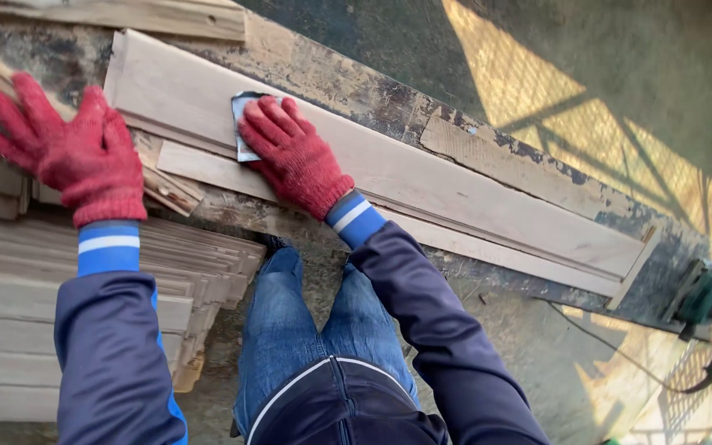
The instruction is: Manually sanding the edges of wooden planks and using an orbital sander on the surfaces.
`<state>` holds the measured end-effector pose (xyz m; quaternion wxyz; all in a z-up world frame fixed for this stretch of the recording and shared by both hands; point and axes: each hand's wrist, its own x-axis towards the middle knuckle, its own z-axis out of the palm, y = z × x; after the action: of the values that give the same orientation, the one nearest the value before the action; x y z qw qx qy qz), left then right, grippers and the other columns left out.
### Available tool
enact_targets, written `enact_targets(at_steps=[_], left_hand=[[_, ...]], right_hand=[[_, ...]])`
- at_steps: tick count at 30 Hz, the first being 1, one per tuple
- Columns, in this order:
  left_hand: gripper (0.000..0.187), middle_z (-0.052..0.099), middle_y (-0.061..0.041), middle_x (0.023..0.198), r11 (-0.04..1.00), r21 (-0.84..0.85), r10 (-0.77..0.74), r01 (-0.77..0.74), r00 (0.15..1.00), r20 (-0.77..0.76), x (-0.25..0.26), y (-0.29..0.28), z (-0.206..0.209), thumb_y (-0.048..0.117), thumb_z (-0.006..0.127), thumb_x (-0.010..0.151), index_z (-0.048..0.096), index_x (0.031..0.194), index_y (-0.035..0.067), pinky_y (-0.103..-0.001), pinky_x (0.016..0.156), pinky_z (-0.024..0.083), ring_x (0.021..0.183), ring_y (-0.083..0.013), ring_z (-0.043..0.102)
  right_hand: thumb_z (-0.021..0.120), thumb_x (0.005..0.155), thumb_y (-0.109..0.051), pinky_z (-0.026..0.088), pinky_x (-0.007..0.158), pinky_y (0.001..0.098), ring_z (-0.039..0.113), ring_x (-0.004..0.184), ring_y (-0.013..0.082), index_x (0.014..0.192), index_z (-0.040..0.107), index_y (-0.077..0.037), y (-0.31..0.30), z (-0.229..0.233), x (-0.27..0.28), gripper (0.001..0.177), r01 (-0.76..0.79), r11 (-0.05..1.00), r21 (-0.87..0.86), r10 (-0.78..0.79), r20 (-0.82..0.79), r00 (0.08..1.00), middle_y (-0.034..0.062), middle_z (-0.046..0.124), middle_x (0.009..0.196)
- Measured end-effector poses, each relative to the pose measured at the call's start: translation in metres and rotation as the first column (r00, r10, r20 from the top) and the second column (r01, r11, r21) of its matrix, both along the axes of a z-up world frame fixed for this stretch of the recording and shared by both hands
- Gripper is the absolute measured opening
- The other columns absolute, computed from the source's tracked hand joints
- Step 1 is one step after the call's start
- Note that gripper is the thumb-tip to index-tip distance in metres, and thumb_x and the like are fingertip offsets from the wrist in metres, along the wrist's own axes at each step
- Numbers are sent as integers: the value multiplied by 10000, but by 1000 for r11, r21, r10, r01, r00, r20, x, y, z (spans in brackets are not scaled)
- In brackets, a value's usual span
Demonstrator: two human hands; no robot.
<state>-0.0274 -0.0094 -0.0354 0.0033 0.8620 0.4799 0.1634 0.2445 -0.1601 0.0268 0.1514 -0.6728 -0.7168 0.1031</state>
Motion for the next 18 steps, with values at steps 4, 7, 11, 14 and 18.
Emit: enact_targets(at_steps=[4, 7, 11, 14, 18], left_hand=[[367, 122, -109, 1805, 948, 96, 313, -303, 941, -131, 83, -56, 46, 65, 968, 1140, 781, 1442, 157, -651, 1301, -22, 1625, -369, -30], [676, -49, -113, 1740, 763, -572, 149, -300, 943, -297, 144, -98, 96, 600, 584, 1387, 90, 1744, 306, -643, 1252, -115, 1623, -366, -54], [655, 290, -362, 1637, 951, -286, 147, -120, 986, 75, 152, -117, 68, 365, 665, 1143, 503, 1607, -68, -824, 1067, -40, 1484, -549, 142], [663, 313, -382, 1651, 957, -259, 159, -132, 984, 84, 152, -119, 66, 371, 627, 1167, 561, 1610, -118, -803, 1073, -71, 1500, -543, 142], [681, 328, -396, 1663, 962, -245, 143, -116, 985, 97, 151, -120, 59, 378, 626, 1171, 581, 1615, -136, -790, 1087, -83, 1515, -544, 144]], right_hand=[[801, 951, -402, 340, 1263, 492, 420, 1473, 294, 1473, 538, -142, -58, 5, 44, 640, -133, 990, 48, 130, 62, 990, 81, 498, 1545], [833, 850, -265, 385, 1223, 526, 484, 1415, 354, 1409, 545, -64, -153, 41, 105, 661, -224, 974, 9, 224, 20, 974, 127, 537, 1471], [731, 833, -215, 430, 1146, 509, 549, 1319, 348, 1309, 585, -66, -295, 66, 203, 519, -201, 960, -194, 227, 123, 966, 119, 586, 1400], [701, 804, -187, 462, 1081, 488, 571, 1229, 327, 1259, 582, -63, -312, 71, 228, 486, -221, 945, -243, 266, 172, 949, 113, 595, 1334], [734, 859, -165, 508, 999, 473, 600, 1138, 327, 1218, 596, -39, -222, 59, 186, 405, -365, 928, -74, 370, 95, 924, 128, 606, 1275]])
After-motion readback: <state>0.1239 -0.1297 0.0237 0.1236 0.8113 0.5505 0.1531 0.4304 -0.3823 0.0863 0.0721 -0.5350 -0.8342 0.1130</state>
